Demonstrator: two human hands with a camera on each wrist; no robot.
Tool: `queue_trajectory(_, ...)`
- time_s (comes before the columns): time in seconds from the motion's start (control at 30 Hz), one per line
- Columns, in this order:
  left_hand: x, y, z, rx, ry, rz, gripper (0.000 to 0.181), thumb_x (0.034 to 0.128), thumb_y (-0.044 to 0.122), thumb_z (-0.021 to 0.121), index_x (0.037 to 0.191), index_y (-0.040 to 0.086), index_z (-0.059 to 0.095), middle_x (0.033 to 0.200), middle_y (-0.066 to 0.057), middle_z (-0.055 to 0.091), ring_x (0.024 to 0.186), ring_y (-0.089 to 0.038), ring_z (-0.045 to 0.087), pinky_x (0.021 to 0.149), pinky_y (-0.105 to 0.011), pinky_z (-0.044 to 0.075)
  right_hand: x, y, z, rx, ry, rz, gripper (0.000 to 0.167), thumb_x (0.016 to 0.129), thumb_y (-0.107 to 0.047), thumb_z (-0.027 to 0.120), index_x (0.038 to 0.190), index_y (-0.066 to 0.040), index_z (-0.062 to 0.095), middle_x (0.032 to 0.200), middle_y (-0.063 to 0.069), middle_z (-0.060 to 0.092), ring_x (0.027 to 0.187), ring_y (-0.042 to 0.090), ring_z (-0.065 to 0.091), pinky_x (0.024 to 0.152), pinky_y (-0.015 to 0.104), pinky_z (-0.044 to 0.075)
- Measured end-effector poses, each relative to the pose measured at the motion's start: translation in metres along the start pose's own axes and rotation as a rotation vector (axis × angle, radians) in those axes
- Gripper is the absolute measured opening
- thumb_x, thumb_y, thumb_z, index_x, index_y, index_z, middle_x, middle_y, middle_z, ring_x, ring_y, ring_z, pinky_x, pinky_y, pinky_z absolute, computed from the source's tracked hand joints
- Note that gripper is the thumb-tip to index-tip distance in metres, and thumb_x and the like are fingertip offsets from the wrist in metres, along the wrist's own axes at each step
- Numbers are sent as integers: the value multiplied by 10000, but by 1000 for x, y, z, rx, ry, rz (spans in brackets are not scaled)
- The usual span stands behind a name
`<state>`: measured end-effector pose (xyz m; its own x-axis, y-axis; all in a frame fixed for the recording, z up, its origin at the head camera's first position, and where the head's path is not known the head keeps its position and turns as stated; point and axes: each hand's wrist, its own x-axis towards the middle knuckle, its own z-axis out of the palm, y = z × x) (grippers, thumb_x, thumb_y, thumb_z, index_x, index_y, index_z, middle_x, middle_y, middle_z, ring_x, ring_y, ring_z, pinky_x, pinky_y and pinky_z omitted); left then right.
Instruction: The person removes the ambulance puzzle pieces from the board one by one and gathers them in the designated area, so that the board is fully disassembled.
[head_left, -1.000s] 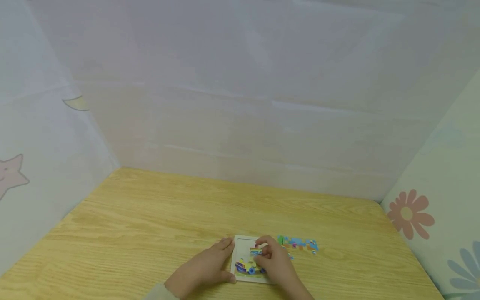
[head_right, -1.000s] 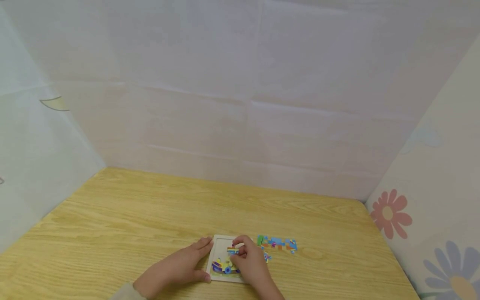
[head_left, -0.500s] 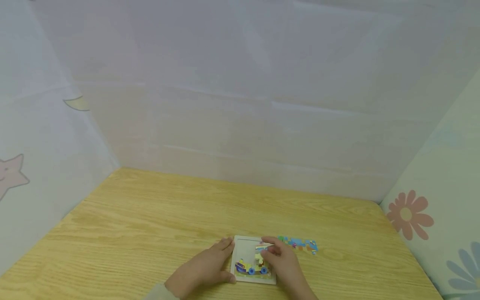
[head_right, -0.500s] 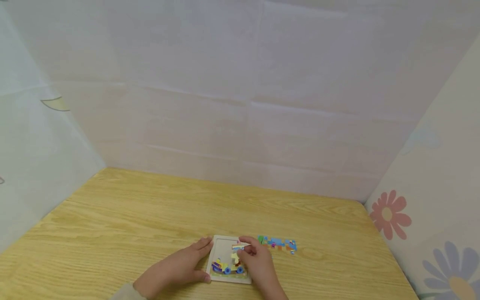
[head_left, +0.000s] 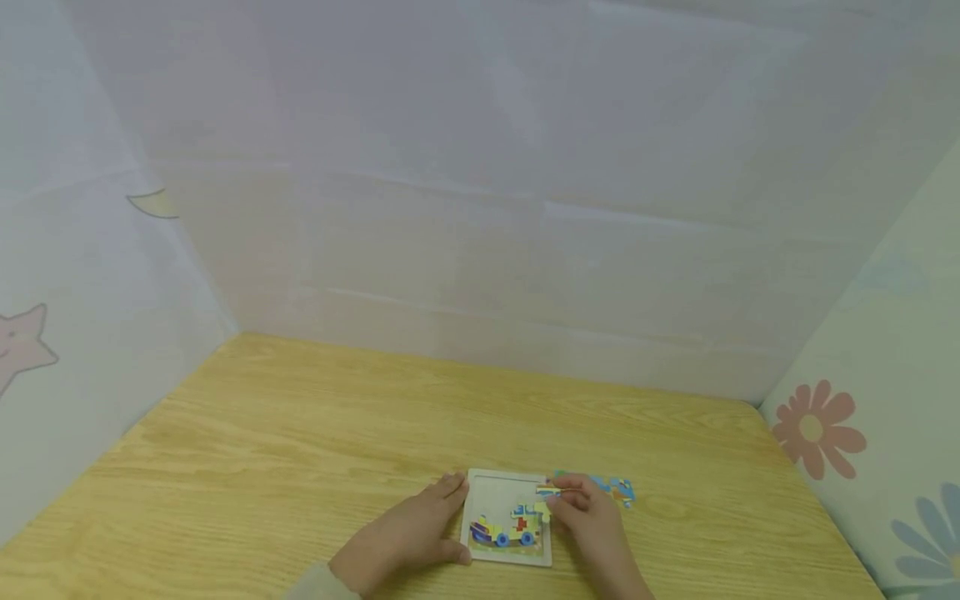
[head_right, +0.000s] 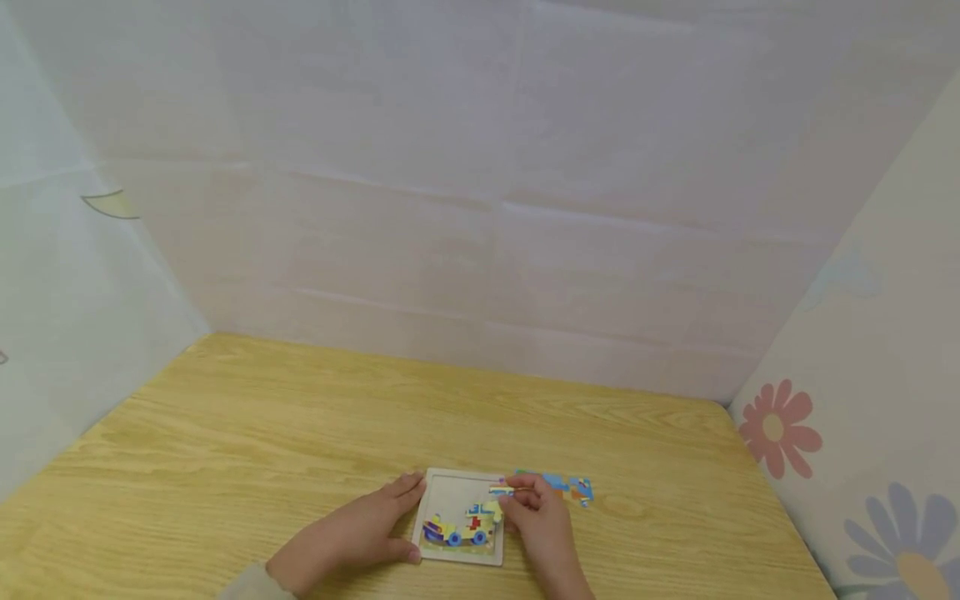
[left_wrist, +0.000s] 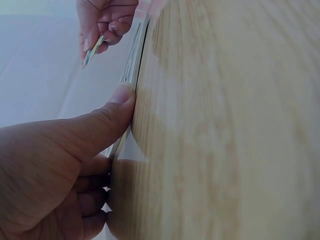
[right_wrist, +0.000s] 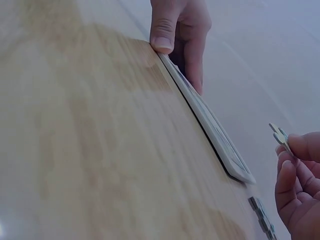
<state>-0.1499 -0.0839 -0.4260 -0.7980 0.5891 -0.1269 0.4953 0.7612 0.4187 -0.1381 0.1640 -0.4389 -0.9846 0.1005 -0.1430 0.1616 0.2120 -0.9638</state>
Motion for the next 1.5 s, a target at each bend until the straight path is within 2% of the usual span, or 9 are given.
queue_trajectory(0.3,0,0,0,10,5,2,901,748,522,668,1400,-17,357,1487,-163,298,1356,-334,297,1085,-473,302,-3,6,-15,-11,34,-16,319,855,-121,644,1143,-4,576,874,46,616,747,127,567,632,210,519)
queue_trajectory(0.57,0,0,0,5,-6,-4,894,758,516,668,1405,-14,351,1492,-155,293,1361,-327,289,1085,-466,307,-4,13,-32,-3,78,20,321,870,-141,630,1170,-38,579,944,49,617,776,131,563,665,211,518)
queue_trajectory(0.77,0,0,-1,4,-1,3,897,756,524,662,1405,-11,352,1493,-154,291,1358,-330,293,1082,-476,307,-4,18,-44,2,113,57,343,875,-132,624,1194,-23,563,908,34,620,721,115,552,635,200,507)
queue_trajectory(1.2,-1,1,0,-6,7,-6,891,752,517,673,1403,-7,361,1493,-143,298,1359,-327,294,1078,-477,314,-5,20,-57,-69,147,93,322,872,-96,608,1167,27,568,878,41,627,725,132,551,612,216,506)
queue_trajectory(1.5,0,-1,1,-1,-5,1,897,759,539,652,1411,3,350,1498,-133,292,1363,-316,290,1076,-477,318,-2,20,-56,-199,175,87,291,838,-85,622,1109,20,608,840,52,633,729,155,567,593,223,505)
